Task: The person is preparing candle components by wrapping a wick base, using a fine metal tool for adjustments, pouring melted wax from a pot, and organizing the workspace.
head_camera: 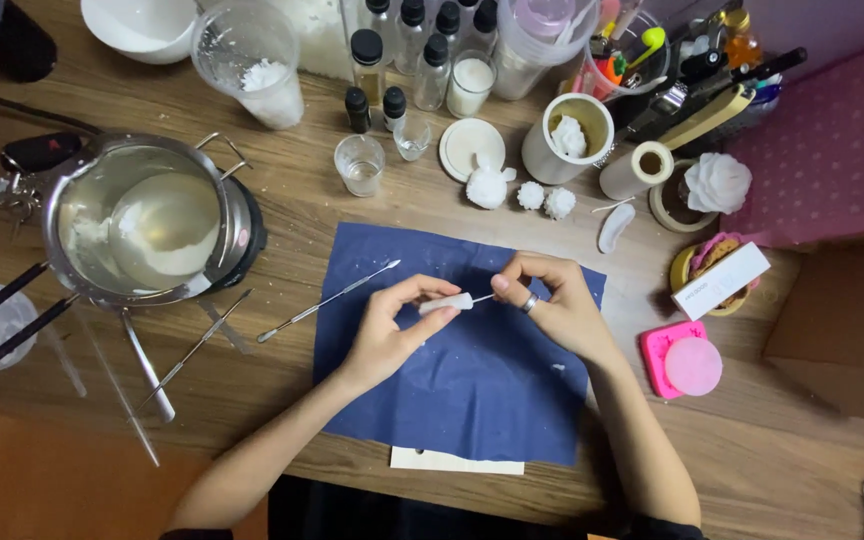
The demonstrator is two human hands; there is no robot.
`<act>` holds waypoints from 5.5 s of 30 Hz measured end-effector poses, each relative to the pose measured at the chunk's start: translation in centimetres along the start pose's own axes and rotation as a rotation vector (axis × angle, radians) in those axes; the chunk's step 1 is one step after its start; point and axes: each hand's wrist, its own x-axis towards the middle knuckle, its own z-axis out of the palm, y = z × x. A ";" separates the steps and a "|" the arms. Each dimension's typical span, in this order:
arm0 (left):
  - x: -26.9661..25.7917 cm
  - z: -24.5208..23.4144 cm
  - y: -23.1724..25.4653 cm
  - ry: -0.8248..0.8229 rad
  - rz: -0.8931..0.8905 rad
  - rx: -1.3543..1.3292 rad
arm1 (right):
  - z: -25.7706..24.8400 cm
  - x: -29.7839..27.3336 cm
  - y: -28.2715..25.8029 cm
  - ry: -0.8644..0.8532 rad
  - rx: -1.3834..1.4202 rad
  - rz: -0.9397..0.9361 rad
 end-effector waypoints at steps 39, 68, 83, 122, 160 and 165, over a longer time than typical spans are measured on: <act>-0.8 -0.6 2.7 0.087 0.594 0.246 | 3.1 -1.1 2.0 0.088 0.228 -0.377; -0.7 -0.5 3.0 0.110 0.767 0.345 | 4.0 -0.8 2.3 0.031 0.160 -0.472; -0.6 -0.3 2.6 0.193 0.884 0.478 | 4.9 -0.9 2.5 0.060 0.040 -0.572; -1.1 -0.5 2.0 0.009 0.550 0.209 | 3.0 -1.4 -1.9 0.338 -0.507 -0.845; 1.4 1.8 -6.1 -0.030 0.201 0.081 | 11.7 17.1 -16.3 -0.319 -0.723 -0.772; 1.0 1.6 -4.8 -0.068 0.223 0.015 | 15.9 19.7 -12.6 -0.355 -0.668 -0.629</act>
